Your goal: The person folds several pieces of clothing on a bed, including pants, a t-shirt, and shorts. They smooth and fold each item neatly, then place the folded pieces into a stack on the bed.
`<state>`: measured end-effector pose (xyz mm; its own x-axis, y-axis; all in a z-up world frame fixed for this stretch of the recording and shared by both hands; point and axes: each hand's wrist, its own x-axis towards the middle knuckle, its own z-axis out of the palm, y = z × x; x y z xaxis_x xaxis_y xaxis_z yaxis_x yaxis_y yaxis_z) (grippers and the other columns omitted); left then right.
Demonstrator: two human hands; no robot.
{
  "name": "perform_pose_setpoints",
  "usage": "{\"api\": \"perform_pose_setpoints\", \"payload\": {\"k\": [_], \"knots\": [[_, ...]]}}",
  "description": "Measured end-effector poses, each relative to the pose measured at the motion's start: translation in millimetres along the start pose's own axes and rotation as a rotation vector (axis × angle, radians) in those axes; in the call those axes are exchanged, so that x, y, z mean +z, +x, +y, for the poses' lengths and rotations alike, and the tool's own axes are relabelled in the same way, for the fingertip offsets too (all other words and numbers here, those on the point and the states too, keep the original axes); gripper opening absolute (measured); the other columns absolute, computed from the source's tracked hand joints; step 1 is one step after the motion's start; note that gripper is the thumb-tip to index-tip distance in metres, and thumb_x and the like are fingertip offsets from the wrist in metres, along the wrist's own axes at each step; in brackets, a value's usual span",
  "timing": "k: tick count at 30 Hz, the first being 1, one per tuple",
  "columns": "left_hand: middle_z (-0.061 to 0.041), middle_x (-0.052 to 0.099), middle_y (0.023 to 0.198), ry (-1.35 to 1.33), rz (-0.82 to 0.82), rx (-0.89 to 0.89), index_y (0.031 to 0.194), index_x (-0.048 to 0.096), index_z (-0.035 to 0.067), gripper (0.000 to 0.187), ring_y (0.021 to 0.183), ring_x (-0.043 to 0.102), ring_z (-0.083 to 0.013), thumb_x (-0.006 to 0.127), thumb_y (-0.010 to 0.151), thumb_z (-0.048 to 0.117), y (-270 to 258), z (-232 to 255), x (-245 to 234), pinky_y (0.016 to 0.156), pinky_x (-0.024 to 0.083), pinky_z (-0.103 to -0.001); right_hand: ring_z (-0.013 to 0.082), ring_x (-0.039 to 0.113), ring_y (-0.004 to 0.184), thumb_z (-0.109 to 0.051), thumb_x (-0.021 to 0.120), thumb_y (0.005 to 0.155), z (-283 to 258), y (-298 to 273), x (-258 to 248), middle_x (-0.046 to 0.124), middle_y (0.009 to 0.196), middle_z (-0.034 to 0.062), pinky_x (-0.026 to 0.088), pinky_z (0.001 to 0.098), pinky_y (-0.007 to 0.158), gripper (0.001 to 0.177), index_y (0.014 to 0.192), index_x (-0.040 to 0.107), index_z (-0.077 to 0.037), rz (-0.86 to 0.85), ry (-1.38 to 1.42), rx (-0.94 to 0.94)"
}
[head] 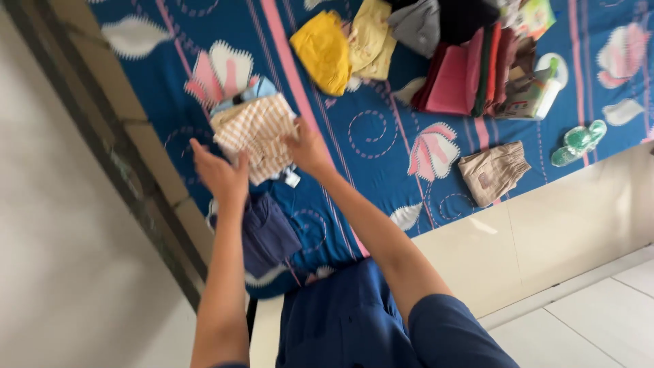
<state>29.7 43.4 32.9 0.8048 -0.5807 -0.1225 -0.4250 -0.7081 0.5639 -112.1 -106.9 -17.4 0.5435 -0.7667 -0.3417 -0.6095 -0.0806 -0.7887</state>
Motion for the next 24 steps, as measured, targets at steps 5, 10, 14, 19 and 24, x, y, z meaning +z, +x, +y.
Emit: {"api": "perform_pose_setpoints", "payload": {"k": [5, 10, 14, 19, 24], "knots": [[-0.025, 0.045, 0.156, 0.227, 0.213, 0.692, 0.152, 0.052, 0.001, 0.053, 0.145, 0.039, -0.0462, 0.048, 0.111, 0.035, 13, 49, 46, 0.118, 0.026, -0.060, 0.0464, 0.071, 0.087, -0.043, 0.069, 0.091, 16, 4, 3, 0.072, 0.084, 0.0165, 0.054, 0.0563, 0.081, 0.042, 0.123, 0.050, -0.023, -0.006, -0.122, 0.031], [-0.023, 0.042, 0.162, 0.434, 0.249, 0.646, 0.159, 0.047, 0.018, 0.061, 0.147, 0.031, -0.0510, 0.024, 0.112, 0.048, 40, 39, 83, 0.103, 0.011, -0.081, 0.0330, 0.061, 0.124, -0.052, 0.053, 0.103, 40, -2, -59, 0.061, 0.131, 0.0087, 0.052, 0.0417, 0.100, 0.052, 0.146, 0.045, -0.025, 0.108, -0.244, -0.089], [-0.031, 0.036, 0.163, 0.459, 0.187, 0.645, 0.165, 0.023, 0.017, 0.069, 0.147, 0.026, -0.0574, 0.016, 0.109, 0.056, 46, 39, 87, 0.099, 0.008, -0.086, 0.0344, 0.022, 0.157, -0.061, 0.047, 0.103, 112, -26, -111, 0.019, 0.171, 0.0155, 0.030, 0.0514, 0.120, 0.075, 0.165, 0.025, -0.025, -0.015, -0.917, -0.098], [-0.013, -0.016, 0.173, 0.361, -0.414, 0.148, 0.165, -0.010, 0.026, 0.084, 0.153, -0.025, -0.0404, 0.020, 0.100, 0.070, 54, 66, 82, 0.113, -0.021, -0.077, 0.0337, -0.001, 0.160, -0.090, 0.029, 0.087, 128, -21, -132, 0.003, 0.174, 0.0122, 0.001, 0.0607, 0.127, 0.100, 0.166, 0.010, -0.031, -0.188, -0.950, 0.106], [-0.025, 0.019, 0.170, 0.574, 0.048, 0.448, 0.164, 0.004, 0.020, 0.083, 0.151, 0.013, -0.0547, 0.035, 0.107, 0.071, 57, 36, 122, 0.106, 0.006, -0.083, 0.0394, -0.004, 0.159, -0.099, 0.031, 0.075, 118, 23, -154, -0.005, 0.174, 0.0131, 0.006, 0.0721, 0.122, 0.118, 0.166, 0.004, -0.029, -0.084, -0.947, 0.122]]}}
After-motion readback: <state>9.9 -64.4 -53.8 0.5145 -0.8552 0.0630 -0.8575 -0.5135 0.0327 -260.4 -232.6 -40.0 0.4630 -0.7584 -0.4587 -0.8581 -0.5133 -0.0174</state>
